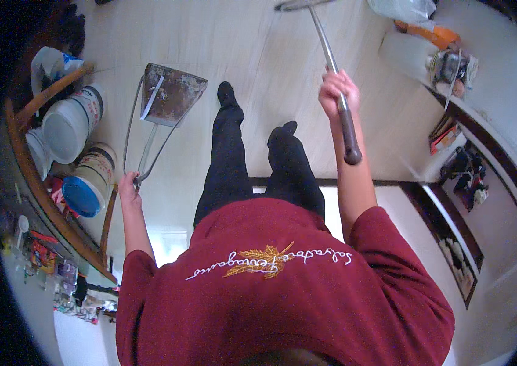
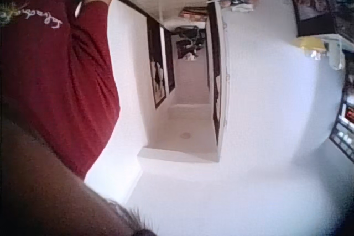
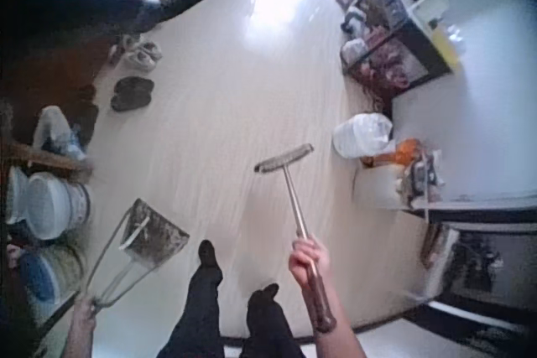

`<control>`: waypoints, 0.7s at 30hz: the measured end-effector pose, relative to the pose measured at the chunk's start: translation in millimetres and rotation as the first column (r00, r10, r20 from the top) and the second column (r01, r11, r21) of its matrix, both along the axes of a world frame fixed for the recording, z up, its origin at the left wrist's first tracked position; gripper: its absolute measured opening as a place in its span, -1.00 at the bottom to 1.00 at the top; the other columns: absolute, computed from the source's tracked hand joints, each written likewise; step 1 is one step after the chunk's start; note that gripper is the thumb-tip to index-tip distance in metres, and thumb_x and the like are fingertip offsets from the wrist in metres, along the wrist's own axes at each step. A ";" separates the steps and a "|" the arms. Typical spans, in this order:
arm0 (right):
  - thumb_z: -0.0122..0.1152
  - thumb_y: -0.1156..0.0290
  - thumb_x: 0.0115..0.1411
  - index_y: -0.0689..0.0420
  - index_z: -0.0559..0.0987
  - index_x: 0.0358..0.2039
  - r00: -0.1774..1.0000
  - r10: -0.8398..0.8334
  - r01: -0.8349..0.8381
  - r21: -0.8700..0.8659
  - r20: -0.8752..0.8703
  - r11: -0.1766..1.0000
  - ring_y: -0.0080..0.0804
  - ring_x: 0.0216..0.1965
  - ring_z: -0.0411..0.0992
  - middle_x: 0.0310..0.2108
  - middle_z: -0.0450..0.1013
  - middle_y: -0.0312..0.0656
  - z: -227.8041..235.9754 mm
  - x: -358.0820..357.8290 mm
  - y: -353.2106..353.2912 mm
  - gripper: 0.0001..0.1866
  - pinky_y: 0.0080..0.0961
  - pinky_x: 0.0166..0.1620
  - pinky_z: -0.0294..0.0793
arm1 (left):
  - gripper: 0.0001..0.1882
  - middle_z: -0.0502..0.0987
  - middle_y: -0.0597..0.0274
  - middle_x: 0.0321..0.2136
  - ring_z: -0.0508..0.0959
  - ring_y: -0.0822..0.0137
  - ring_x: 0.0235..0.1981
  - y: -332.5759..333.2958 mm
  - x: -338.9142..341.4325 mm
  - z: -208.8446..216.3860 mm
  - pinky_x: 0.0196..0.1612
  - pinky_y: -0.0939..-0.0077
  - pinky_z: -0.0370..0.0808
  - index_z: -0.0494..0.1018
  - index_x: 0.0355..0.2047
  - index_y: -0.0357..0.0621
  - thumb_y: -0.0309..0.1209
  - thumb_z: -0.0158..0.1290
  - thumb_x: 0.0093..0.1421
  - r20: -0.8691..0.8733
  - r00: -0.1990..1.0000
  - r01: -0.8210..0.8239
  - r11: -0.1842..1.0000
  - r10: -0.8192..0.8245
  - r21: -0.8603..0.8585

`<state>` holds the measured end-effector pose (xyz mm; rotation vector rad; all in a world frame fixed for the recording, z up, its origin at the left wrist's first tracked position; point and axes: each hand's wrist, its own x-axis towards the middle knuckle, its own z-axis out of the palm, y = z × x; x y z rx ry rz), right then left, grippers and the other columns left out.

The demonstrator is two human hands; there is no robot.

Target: The person sweeps the tiled floor using a broom and a dustpan, collecting debris from around furniture and under a table.

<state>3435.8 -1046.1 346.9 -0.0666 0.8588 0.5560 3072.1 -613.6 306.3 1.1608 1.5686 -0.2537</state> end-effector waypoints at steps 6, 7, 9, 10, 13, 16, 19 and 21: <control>-0.25 0.29 0.17 0.08 0.21 -0.62 0.981 0.110 -0.128 -0.106 -0.161 0.986 -0.73 -0.83 0.07 -0.80 0.10 -0.46 29.0 -19.7 -90.6 -0.75 -0.74 -0.72 0.07 | -0.90 0.43 0.34 -0.53 0.33 0.50 -0.49 -34.7 -24.4 -0.8 -0.39 0.50 0.18 0.36 -0.56 -0.06 -0.35 -0.01 -0.11 0.042 0.989 -0.138 0.990 0.139 -0.016; -0.25 0.29 0.17 0.08 0.20 -0.62 0.975 0.123 -0.153 -0.156 -0.187 0.976 -0.72 -0.83 0.07 -0.80 0.10 -0.45 34.6 -18.5 -108.2 -0.75 -0.74 -0.72 0.07 | -0.91 0.42 0.34 -0.54 0.33 0.50 -0.49 -38.7 -24.4 -1.2 -0.39 0.48 0.18 0.36 -0.56 -0.06 -0.36 -0.01 -0.11 0.019 0.984 -0.174 0.984 0.174 -0.030; -0.25 0.30 0.17 0.09 0.20 -0.62 0.968 0.109 -0.157 -0.206 -0.226 0.966 -0.71 -0.83 0.08 -0.81 0.11 -0.44 31.2 -15.3 -145.7 -0.75 -0.74 -0.71 0.07 | -0.92 0.39 0.36 -0.56 0.33 0.48 -0.49 -52.9 -18.3 2.3 -0.39 0.42 0.19 0.35 -0.57 -0.06 -0.38 -0.03 -0.11 -0.023 0.965 -0.262 0.965 0.261 -0.032; -0.25 0.30 0.17 0.09 0.20 -0.63 0.968 0.104 -0.158 -0.230 -0.230 0.960 -0.70 -0.83 0.09 -0.81 0.11 -0.43 30.0 -11.2 -165.3 -0.74 -0.75 -0.72 0.07 | -0.92 0.39 0.35 -0.56 0.33 0.48 -0.49 -59.8 -17.0 1.9 -0.40 0.41 0.20 0.34 -0.56 -0.05 -0.38 -0.03 -0.11 -0.036 0.958 -0.286 0.957 0.285 -0.044; -0.26 0.32 0.16 0.09 0.19 -0.66 0.945 0.062 -0.168 -0.314 -0.321 0.934 -0.67 -0.83 0.09 -0.82 0.11 -0.42 8.4 8.4 -224.9 -0.74 -0.72 -0.72 0.10 | -0.91 0.37 0.34 -0.55 0.34 0.46 -0.47 -80.4 -14.7 9.1 -0.40 0.37 0.23 0.33 -0.55 -0.05 -0.37 -0.03 -0.11 -0.063 0.934 -0.356 0.933 0.353 -0.053; -0.27 0.37 0.13 0.07 0.18 -0.70 0.932 0.071 -0.199 -0.340 -0.355 0.919 -0.64 -0.82 0.08 -0.82 0.12 -0.41 -28.1 43.8 -273.4 -0.73 -0.71 -0.72 0.11 | -0.89 0.37 0.31 -0.52 0.35 0.43 -0.44 -106.9 -6.3 31.5 -0.35 0.28 0.28 0.33 -0.55 -0.07 -0.36 -0.02 -0.11 -0.033 0.902 -0.430 0.902 0.429 -0.028; -0.27 0.45 0.07 0.04 0.17 -0.75 0.930 0.122 -0.265 -0.404 -0.346 0.875 -0.58 -0.82 0.04 -0.83 0.12 -0.39 -71.9 93.0 -302.2 -0.74 -0.71 -0.75 0.12 | -0.84 0.36 0.27 -0.46 0.34 0.40 -0.33 -140.2 -2.0 46.4 -0.22 0.16 0.30 0.32 -0.52 -0.12 -0.35 -0.01 -0.12 -0.004 0.853 -0.522 0.853 0.522 0.001; -0.22 0.51 -0.04 0.04 0.15 -0.77 0.931 0.226 -0.353 -0.548 -0.287 0.759 -0.58 -0.82 0.01 -0.83 0.05 -0.36 -114.5 130.0 -320.5 -0.80 -0.70 -0.76 0.11 | -0.81 0.35 0.27 -0.41 0.32 0.37 -0.28 -165.9 2.8 52.1 -0.19 0.12 0.26 0.31 -0.48 -0.11 -0.35 -0.01 -0.12 0.008 0.837 -0.548 0.836 0.548 0.021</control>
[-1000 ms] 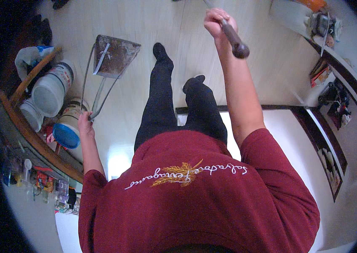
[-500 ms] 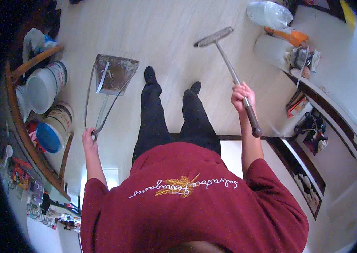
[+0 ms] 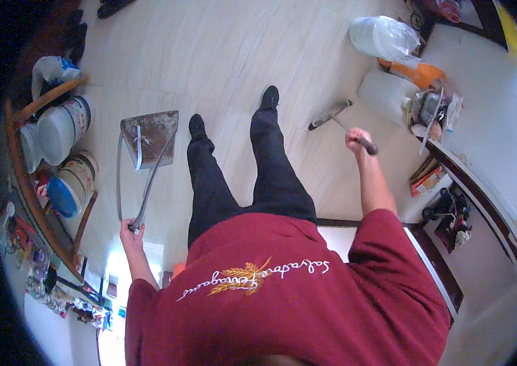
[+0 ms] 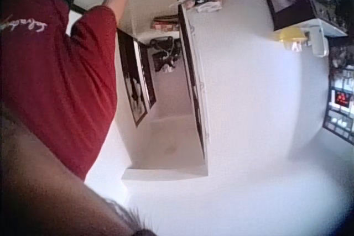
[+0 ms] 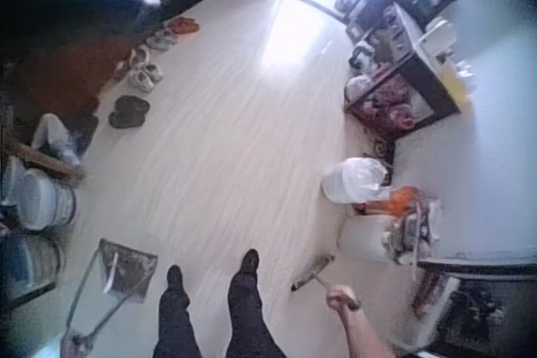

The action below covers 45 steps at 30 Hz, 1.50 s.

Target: The person sweeps the tiled floor using a broom and a dustpan, collecting debris from around furniture and under a table.

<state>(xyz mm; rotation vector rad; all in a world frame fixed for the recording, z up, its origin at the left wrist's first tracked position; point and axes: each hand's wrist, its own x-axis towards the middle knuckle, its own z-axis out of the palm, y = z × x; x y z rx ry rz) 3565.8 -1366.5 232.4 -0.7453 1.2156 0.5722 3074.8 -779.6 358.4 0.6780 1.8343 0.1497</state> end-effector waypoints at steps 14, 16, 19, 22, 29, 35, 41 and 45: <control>-0.28 0.27 0.15 -0.01 0.16 -0.66 0.823 0.563 -0.556 0.307 0.072 0.773 -0.67 -0.86 -0.01 -0.84 0.06 -0.45 77.9 104.5 173.6 -0.75 -0.67 -0.78 -0.01 | -0.73 0.32 0.30 -0.37 0.27 0.39 -0.25 -134.5 53.5 33.1 -0.04 -0.10 -0.07 0.27 -0.47 0.00 -0.21 -0.04 -0.21 -0.083 0.901 -0.432 0.900 0.426 -0.068; -0.22 0.20 0.16 -0.04 0.20 -0.58 0.805 0.585 -0.592 0.203 0.102 0.780 -0.68 -0.85 0.01 -0.81 0.09 -0.45 102.4 89.4 143.5 -0.78 -0.70 -0.79 -0.01 | -0.73 0.33 0.31 -0.38 0.27 0.38 -0.25 -135.9 65.6 46.4 -0.05 -0.11 -0.07 0.26 -0.47 0.00 -0.22 -0.04 -0.20 -0.076 0.896 -0.441 0.897 0.438 -0.036; -0.19 0.20 0.15 -0.07 0.19 -0.50 0.803 0.596 -0.596 0.061 0.022 0.801 -0.70 -0.84 0.01 -0.77 0.11 -0.44 139.4 70.9 110.5 -0.84 -0.71 -0.79 0.00 | -0.75 0.34 0.33 -0.39 0.27 0.35 -0.24 -159.4 53.3 41.6 -0.06 -0.10 -0.05 0.25 -0.47 0.00 -0.25 -0.03 -0.20 -0.044 0.871 -0.490 0.872 0.489 -0.022; -0.20 0.21 0.16 -0.04 0.19 -0.48 0.827 0.556 -0.560 -0.048 -0.084 0.827 -0.69 -0.83 0.02 -0.76 0.11 -0.43 137.5 64.5 73.7 -0.84 -0.71 -0.78 0.01 | -0.78 0.35 0.32 -0.39 0.29 0.33 -0.25 -181.1 35.3 29.5 -0.08 -0.07 -0.01 0.25 -0.49 0.01 -0.27 -0.03 -0.18 0.025 0.857 -0.515 0.857 0.515 -0.026; -0.27 0.34 0.09 0.01 0.17 -0.75 0.906 0.368 -0.376 0.005 -0.207 0.927 -0.57 -0.81 0.04 -0.83 0.09 -0.39 46.4 113.1 0.0 -0.72 -0.64 -0.72 0.07 | -0.83 0.38 0.28 -0.41 0.32 0.29 -0.26 -225.3 5.4 9.1 -0.12 0.06 0.09 0.27 -0.53 0.00 -0.29 -0.02 -0.14 0.108 0.807 -0.579 0.814 0.580 -0.046; -0.14 0.40 -0.04 0.05 0.22 -0.74 0.926 0.369 -0.269 0.537 -0.085 0.799 -0.55 -0.69 0.13 -0.74 0.18 -0.35 -38.1 110.0 49.8 -0.81 -0.63 -0.56 0.18 | -0.80 0.39 0.27 -0.40 0.33 0.35 -0.23 -265.1 -48.2 -3.5 -0.10 0.24 0.11 0.33 -0.51 -0.09 -0.30 0.02 -0.15 0.139 0.811 -0.574 0.819 0.568 0.005; -0.27 0.38 0.05 0.05 0.19 -0.72 0.747 0.660 -0.530 0.525 -0.084 0.666 -0.60 -0.76 0.09 -0.80 0.12 -0.47 30.4 92.7 106.1 -0.77 -0.65 -0.62 0.11 | -0.78 0.39 0.29 -0.41 0.32 0.38 -0.26 -367.4 -98.4 23.0 -0.11 0.29 0.10 0.34 -0.49 -0.10 -0.30 0.02 -0.18 0.118 0.804 -0.594 0.799 0.583 0.096; -0.21 0.25 0.12 0.08 0.26 -0.66 0.650 0.717 -0.727 0.480 0.252 0.490 -0.65 -0.77 0.07 -0.82 0.09 -0.47 89.4 95.8 103.7 -0.73 -0.68 -0.63 0.12 | -0.76 0.39 0.30 -0.41 0.32 0.39 -0.29 -414.8 -129.9 36.4 -0.16 0.31 0.15 0.33 -0.48 -0.11 -0.32 0.00 -0.21 0.123 0.742 -0.670 0.730 0.659 0.137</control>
